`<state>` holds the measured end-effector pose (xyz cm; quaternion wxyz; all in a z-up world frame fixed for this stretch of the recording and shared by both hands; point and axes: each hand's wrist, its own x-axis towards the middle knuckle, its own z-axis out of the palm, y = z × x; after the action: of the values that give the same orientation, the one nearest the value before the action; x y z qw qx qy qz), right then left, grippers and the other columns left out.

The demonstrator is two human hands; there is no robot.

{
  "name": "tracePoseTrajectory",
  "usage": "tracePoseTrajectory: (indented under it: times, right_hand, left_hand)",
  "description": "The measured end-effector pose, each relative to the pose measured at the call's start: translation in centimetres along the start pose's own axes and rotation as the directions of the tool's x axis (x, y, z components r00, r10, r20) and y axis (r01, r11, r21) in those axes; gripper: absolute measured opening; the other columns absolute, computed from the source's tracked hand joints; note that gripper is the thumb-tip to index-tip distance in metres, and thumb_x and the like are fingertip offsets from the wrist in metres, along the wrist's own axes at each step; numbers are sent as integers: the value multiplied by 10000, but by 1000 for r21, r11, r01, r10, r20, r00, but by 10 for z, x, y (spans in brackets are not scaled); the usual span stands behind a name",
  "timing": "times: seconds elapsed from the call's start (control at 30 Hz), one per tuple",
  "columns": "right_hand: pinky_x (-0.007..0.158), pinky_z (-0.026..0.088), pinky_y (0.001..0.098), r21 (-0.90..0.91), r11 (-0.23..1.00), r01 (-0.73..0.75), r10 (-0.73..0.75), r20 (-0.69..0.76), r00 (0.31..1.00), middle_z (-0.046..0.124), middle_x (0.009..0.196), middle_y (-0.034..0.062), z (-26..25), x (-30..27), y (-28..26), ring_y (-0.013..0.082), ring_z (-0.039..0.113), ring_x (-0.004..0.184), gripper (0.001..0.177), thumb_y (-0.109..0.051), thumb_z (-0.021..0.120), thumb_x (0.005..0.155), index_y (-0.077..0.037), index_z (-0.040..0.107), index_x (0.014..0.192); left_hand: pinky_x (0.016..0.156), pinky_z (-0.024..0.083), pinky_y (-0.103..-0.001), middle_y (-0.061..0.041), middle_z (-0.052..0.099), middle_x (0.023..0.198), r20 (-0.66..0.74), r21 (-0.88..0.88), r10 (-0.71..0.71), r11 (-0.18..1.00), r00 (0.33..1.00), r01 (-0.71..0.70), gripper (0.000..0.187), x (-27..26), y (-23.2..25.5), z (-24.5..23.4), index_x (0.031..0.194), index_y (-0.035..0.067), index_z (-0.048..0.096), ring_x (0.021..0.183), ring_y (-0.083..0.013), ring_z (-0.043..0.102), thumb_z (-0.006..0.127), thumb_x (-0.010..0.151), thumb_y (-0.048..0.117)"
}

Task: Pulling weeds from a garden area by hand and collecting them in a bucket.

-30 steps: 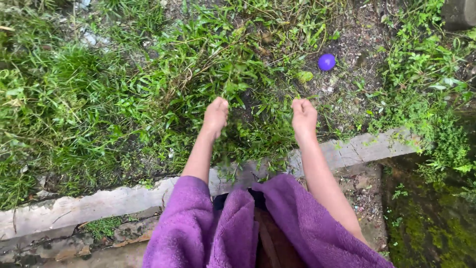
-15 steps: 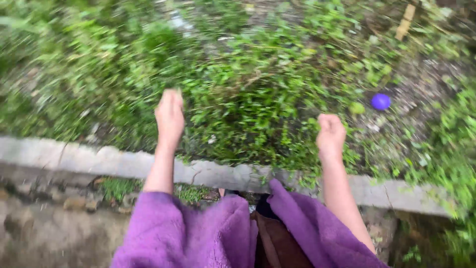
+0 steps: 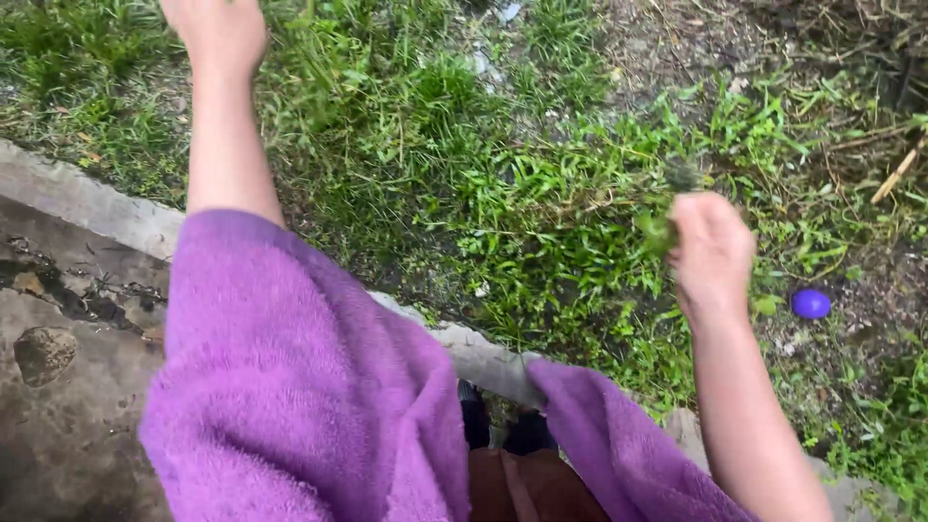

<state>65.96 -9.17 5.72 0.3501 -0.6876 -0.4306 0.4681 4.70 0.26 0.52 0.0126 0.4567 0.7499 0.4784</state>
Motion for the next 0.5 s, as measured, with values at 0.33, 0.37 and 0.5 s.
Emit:
tracePoseTrajectory:
  times: [0.33, 0.37, 0.5]
  right_hand:
    - [740, 335, 361, -54, 732, 679, -622, 354, 699, 445, 773, -62, 307, 106, -156, 106, 420, 774, 566, -434, 698, 1284, -207, 453, 827]
    - [729, 368, 372, -106, 702, 704, -630, 369, 683, 480, 787, -44, 325, 109, -155, 125, 457, 780, 512, -410, 707, 1268, -190, 483, 864]
    - [684, 504, 418, -304, 547, 780, -653, 429, 624, 618, 845, 28, 385, 116, -146, 202, 605, 801, 306, -315, 744, 1206, -124, 605, 1012]
  left_hand:
    - [1265, 521, -573, -285, 581, 1672, -85, 42, -229, 971, 970, 234, 522, -143, -91, -131, 1680, -20, 481, 1541, -440, 608, 720, 1252, 160]
    - [1294, 478, -600, -295, 534, 1710, 3, 56, -347, 937, 938, 346, 554, -164, -92, -146, 1707, -26, 454, 1592, -451, 545, 685, 1248, 181]
    - [1221, 481, -607, -263, 639, 1588, 31, 233, -495, 849, 868, 475, 561, -227, -163, -195, 1661, 25, 604, 1442, -423, 657, 776, 1200, 296]
